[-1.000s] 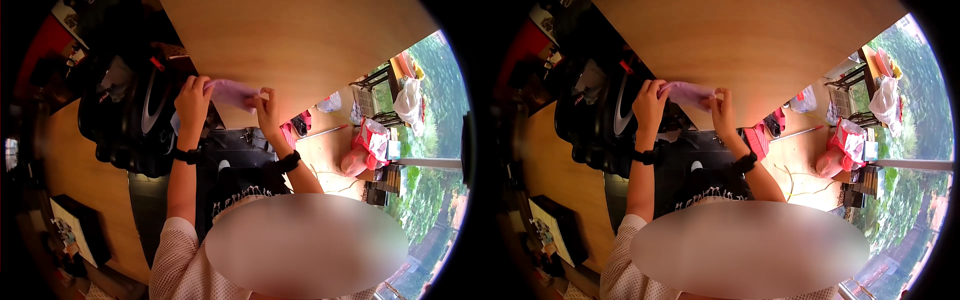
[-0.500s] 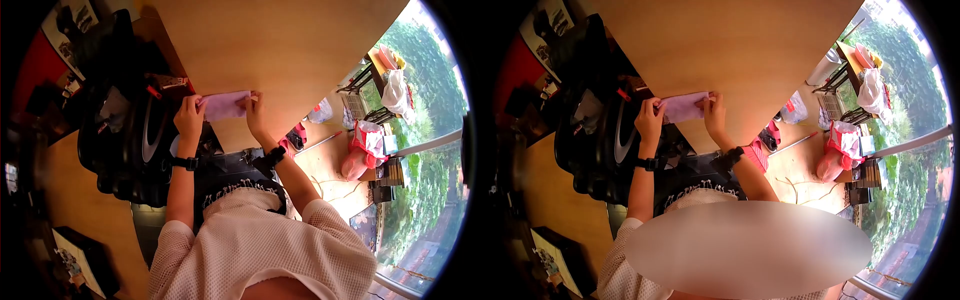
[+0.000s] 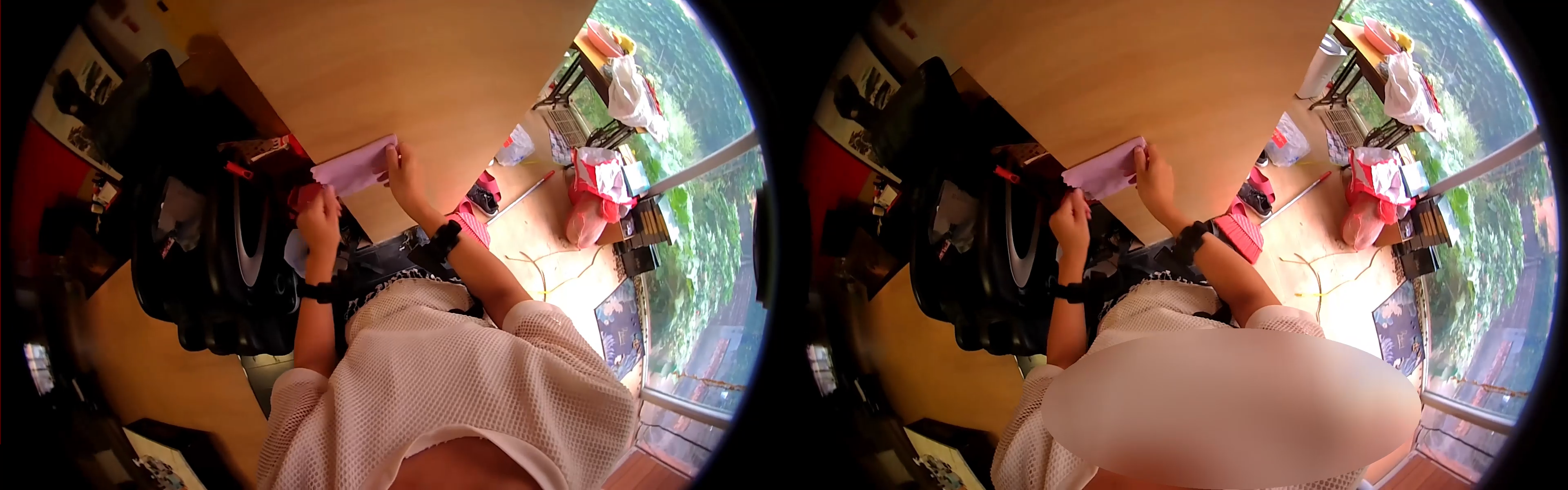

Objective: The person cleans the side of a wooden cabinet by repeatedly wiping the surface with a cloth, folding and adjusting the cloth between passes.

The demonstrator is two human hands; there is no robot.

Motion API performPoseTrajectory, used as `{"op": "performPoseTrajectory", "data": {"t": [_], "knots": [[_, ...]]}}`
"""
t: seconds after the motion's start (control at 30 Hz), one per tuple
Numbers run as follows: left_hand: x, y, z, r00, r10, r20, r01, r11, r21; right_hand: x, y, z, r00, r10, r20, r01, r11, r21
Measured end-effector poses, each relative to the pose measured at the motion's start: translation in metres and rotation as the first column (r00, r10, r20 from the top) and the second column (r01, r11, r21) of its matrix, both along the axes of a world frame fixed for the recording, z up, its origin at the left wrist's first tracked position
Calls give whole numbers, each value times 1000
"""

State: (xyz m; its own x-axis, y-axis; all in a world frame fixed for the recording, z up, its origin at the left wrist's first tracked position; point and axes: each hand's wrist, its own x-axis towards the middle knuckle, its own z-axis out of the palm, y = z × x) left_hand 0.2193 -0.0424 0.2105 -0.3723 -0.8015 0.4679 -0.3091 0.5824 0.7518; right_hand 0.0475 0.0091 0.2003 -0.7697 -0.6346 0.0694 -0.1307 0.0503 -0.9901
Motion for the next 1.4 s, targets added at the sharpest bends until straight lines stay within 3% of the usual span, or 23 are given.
{"op": "performPoseTrajectory", "data": {"t": [0.03,0.13,0.23,0.33,0.4,0.47,0.53,0.57,0.67,0.73,0.8,0.9,0.93,1.07,1.17,1.27,1.37,1.4], "knots": [[-2,8,-9,993,-90,71,97,989,-107,2,3,10,992,59,108,-58,998,-11],[-23,25,-2,944,-317,91,319,948,-2,5,1,8,999,-9,45,13,995,-96],[-39,2,0,955,-293,-56,298,936,187,3,9,19,999,-31,-41,31,999,7],[-50,-25,1,927,-304,-221,352,906,233,-4,5,18,990,53,133,-57,998,27],[-49,-30,-1,943,-302,-138,327,915,236,-3,9,33,966,244,-89,-237,968,81],[-45,-39,-2,953,-302,35,284,926,249,-6,8,41,831,476,-289,-427,878,218],[-50,-35,-1,968,-250,-36,253,952,172,-17,-4,45,561,719,-410,-570,695,437],[-53,-32,-1,972,-223,-72,231,963,135,-23,-9,47,531,752,-390,-563,657,501],[-59,-19,20,943,-214,-254,277,929,245,-32,-18,63,457,820,-344,-514,559,650],[-63,-27,2,966,-180,-186,213,961,174,-32,-18,62,433,831,-350,-463,538,705],[-60,-32,-13,986,-154,-58,161,974,156,-25,-15,59,569,778,-267,-507,587,631],[-69,-41,-31,956,-188,-225,213,972,94,-26,-18,55,635,746,-199,-513,601,613],[-67,-41,-38,966,-186,-180,208,972,109,-26,-18,48,640,748,-177,-516,588,623],[-67,-35,-66,988,-149,-45,154,977,150,-36,-22,-7,512,825,-241,-443,493,749],[-61,-29,-84,987,-118,113,96,978,184,-45,-26,-63,275,845,-459,-462,535,708],[-64,-27,-91,972,-101,210,51,971,232,-42,-26,-64,389,856,-341,-461,501,732],[-66,-27,-84,974,-72,215,37,986,165,-29,-20,-29,659,733,-167,-501,593,630],[-66,-24,-67,972,-53,227,22,990,137,-29,-19,-25,679,711,-183,-529,647,548]]}}
